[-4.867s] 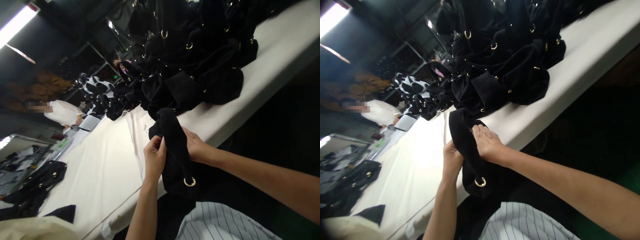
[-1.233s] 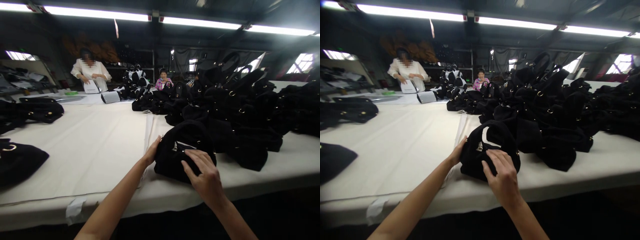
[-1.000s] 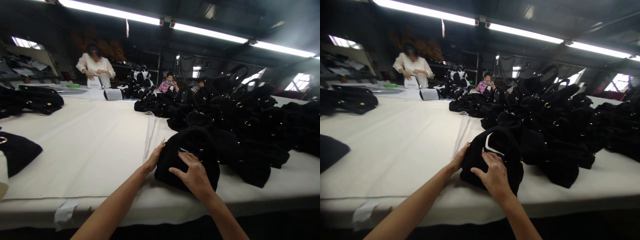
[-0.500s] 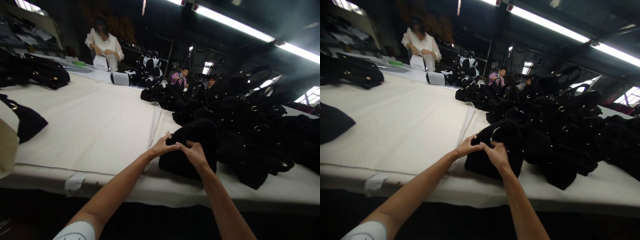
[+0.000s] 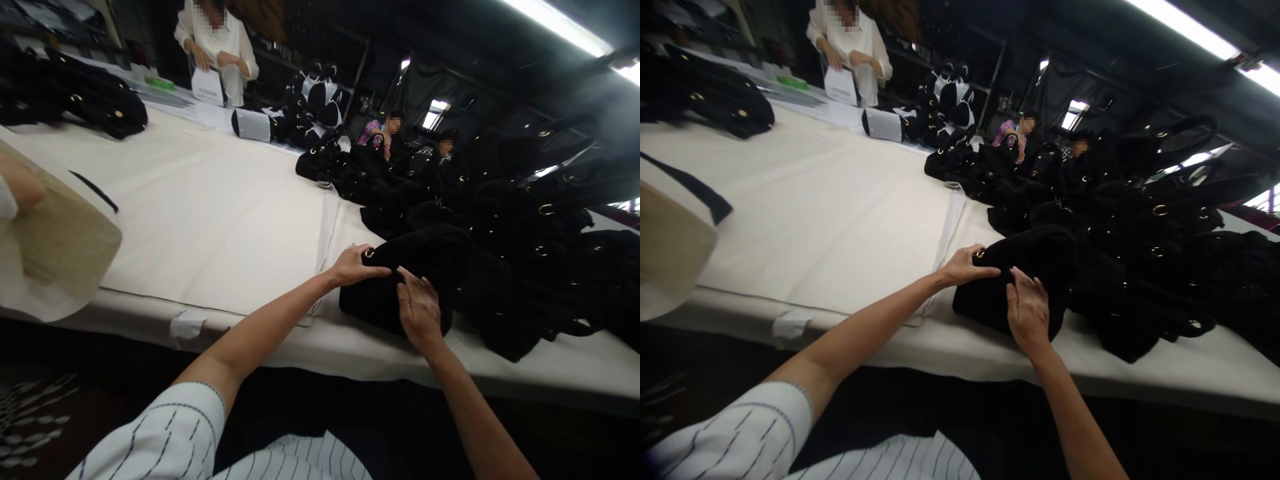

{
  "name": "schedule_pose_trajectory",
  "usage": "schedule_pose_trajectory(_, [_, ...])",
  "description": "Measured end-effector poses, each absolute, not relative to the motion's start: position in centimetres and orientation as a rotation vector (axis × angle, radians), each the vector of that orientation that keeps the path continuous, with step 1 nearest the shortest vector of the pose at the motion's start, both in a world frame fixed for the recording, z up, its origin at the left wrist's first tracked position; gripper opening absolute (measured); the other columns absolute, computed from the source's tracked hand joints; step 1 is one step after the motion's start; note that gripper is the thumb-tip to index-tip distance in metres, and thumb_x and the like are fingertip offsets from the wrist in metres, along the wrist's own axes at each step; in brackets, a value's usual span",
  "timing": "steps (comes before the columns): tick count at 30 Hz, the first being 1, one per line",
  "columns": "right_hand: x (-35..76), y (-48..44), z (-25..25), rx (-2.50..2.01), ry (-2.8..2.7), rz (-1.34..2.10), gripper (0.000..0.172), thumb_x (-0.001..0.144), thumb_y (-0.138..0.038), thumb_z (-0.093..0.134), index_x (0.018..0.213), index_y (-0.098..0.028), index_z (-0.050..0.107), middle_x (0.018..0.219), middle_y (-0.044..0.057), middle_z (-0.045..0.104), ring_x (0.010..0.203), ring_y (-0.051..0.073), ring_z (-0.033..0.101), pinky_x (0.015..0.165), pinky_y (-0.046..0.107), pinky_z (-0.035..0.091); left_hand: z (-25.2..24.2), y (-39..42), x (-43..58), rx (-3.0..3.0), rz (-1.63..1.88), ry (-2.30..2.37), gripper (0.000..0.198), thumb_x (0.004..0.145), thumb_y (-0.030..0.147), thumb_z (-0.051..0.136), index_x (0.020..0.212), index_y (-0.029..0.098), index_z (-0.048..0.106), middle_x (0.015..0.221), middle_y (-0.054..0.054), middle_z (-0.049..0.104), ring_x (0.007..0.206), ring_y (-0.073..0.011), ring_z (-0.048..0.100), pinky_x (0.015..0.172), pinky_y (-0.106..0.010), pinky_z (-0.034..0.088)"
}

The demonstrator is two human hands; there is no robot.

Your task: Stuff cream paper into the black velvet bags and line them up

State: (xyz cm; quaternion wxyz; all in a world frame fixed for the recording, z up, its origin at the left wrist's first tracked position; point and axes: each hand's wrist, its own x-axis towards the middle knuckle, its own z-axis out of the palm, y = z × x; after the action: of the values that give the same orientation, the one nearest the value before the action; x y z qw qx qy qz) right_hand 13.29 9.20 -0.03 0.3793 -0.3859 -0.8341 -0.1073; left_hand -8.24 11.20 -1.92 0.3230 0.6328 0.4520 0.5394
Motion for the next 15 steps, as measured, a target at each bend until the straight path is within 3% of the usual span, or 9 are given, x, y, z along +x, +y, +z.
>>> schedule_pose_trajectory(3, [14.3, 9.9, -0.9, -1.011, -2.298, -0.296, 0.050, 0.106, -0.043, 0.030, 0.140, -0.014, 0.051, 0.137, 0.011, 0.058, 0.127, 0.025, 0.055, 0.116, 0.049, 0.033, -2.1, 11.4, -9.5, 1.489, 1.371, 0.932, 0.054, 0.077, 0.063, 0.070, 0.103, 0.016, 0.068, 0.104, -0.006, 0.068, 0.101, -0.0215, 0.060, 0.087, -0.029, 0.046])
schedule_pose_trajectory(6, [15.8, 9.7, -0.6, -1.003, -2.279, -0.269, 0.043, 0.104, -0.046, 0.039, 0.128, -0.019, 0.062, 0.125, 0.007, 0.066, 0.119, 0.024, 0.060, 0.110, 0.044, 0.042, -2.6, 11.7, -11.5, 1.196, 1.373, 0.856, 0.054, 0.091, 0.061, 0.052, 0.118, 0.016, 0.064, 0.125, -0.011, 0.064, 0.113, -0.0210, 0.058, 0.093, -0.030, 0.047])
schedule_pose_trajectory(8, [16.8, 9.1, -0.6, -0.965, -2.204, -0.284, 0.037, 0.102, -0.045, 0.046, 0.120, -0.020, 0.067, 0.117, 0.005, 0.070, 0.114, 0.023, 0.063, 0.107, 0.041, 0.046, -3.1, 12.1, -12.4, 1.029, 1.390, 0.968, 0.052, 0.096, 0.057, 0.042, 0.119, 0.015, 0.061, 0.129, -0.013, 0.061, 0.110, -0.0194, 0.059, 0.090, -0.029, 0.048])
schedule_pose_trajectory(11, [17.7, 7.7, -0.6, -0.914, -2.147, -0.209, 0.027, 0.099, -0.038, 0.054, 0.115, -0.022, 0.069, 0.115, 0.003, 0.070, 0.113, 0.022, 0.063, 0.106, 0.039, 0.047, -4.1, 12.3, -12.3, 0.964, 1.296, 1.089, 0.040, 0.093, 0.048, 0.051, 0.105, 0.012, 0.065, 0.115, -0.014, 0.066, 0.091, -0.0182, 0.063, 0.079, -0.029, 0.051])
schedule_pose_trajectory(15, [18.1, 5.5, 1.4, -0.946, -1.993, -0.226, 0.022, 0.095, -0.034, 0.061, 0.110, -0.022, 0.072, 0.113, 0.005, 0.070, 0.104, 0.024, 0.066, 0.104, 0.044, 0.049, -5.2, 12.0, -10.7, 1.017, 1.098, 1.073, 0.022, 0.075, 0.032, 0.075, 0.073, 0.012, 0.067, 0.067, -0.003, 0.061, 0.059, -0.0123, 0.053, 0.059, -0.024, 0.045])
